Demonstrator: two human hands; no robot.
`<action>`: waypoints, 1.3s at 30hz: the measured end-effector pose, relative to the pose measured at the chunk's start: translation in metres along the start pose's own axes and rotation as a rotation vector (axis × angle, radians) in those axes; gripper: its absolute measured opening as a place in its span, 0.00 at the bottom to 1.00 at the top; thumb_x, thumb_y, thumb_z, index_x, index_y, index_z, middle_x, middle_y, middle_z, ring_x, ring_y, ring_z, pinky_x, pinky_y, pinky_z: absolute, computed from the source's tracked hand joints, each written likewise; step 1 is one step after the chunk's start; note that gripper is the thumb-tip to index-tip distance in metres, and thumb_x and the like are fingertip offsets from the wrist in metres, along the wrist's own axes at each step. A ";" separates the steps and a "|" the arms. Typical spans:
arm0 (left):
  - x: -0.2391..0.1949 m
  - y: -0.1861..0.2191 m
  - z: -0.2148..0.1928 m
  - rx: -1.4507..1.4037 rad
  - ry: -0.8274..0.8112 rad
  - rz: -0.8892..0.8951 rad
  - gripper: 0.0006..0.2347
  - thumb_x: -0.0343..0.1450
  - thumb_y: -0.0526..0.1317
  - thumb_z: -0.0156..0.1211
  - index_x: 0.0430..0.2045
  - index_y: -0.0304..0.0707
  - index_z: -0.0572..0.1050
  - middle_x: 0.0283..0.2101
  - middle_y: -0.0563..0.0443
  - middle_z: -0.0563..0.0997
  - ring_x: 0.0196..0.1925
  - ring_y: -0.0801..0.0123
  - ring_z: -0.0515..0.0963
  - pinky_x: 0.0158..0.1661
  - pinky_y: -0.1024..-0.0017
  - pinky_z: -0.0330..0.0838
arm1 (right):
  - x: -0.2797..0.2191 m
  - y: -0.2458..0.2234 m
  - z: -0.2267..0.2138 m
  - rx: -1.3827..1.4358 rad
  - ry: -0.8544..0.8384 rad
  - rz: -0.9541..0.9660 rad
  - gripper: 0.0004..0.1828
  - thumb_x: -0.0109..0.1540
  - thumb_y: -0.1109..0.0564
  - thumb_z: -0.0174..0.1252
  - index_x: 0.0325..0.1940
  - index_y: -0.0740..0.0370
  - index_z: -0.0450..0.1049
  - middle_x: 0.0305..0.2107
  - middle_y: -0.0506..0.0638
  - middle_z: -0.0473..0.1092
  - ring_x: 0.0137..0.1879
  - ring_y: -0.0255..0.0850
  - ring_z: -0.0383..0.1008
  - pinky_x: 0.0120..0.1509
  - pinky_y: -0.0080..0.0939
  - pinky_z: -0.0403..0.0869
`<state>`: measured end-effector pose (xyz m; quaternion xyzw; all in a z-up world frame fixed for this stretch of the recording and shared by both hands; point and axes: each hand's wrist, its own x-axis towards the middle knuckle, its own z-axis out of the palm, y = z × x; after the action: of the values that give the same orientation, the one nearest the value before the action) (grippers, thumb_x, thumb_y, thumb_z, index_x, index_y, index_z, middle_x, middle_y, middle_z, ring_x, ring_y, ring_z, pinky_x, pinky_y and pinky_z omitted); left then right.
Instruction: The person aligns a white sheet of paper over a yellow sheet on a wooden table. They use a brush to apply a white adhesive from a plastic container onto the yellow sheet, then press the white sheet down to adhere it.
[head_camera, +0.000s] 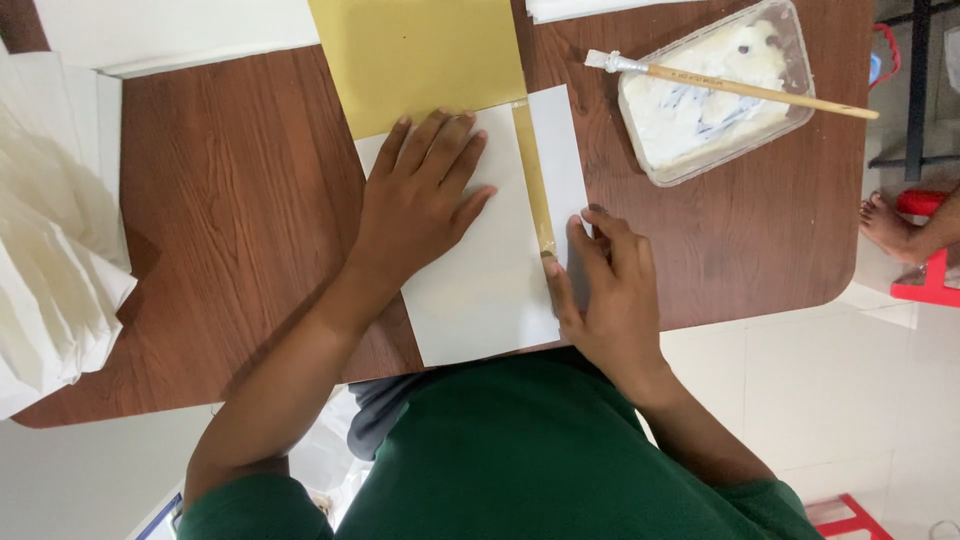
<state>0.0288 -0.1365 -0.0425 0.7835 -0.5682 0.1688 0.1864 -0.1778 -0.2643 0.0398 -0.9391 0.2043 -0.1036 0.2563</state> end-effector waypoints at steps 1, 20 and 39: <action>0.001 0.000 -0.001 -0.005 -0.002 0.001 0.19 0.75 0.53 0.62 0.55 0.44 0.80 0.59 0.49 0.77 0.64 0.55 0.75 0.62 0.48 0.69 | 0.000 0.001 0.001 -0.001 -0.002 0.005 0.22 0.66 0.54 0.60 0.57 0.75 0.77 0.54 0.67 0.67 0.53 0.62 0.70 0.51 0.52 0.73; 0.009 0.006 -0.024 -0.201 -0.381 -0.084 0.34 0.77 0.65 0.54 0.74 0.44 0.60 0.78 0.45 0.55 0.79 0.53 0.52 0.74 0.46 0.37 | 0.011 -0.011 0.003 0.151 -0.077 0.224 0.25 0.65 0.49 0.57 0.59 0.69 0.69 0.49 0.62 0.70 0.50 0.56 0.74 0.46 0.51 0.76; 0.012 0.009 -0.029 -0.100 -0.432 -0.161 0.32 0.82 0.60 0.46 0.76 0.39 0.54 0.79 0.43 0.48 0.80 0.48 0.46 0.72 0.35 0.39 | 0.042 0.013 0.020 0.178 -0.039 -0.290 0.12 0.65 0.61 0.64 0.29 0.63 0.71 0.42 0.55 0.64 0.47 0.50 0.67 0.49 0.52 0.65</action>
<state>0.0220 -0.1346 -0.0107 0.8340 -0.5384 -0.0467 0.1117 -0.1388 -0.2839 0.0202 -0.9342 0.0519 -0.1391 0.3245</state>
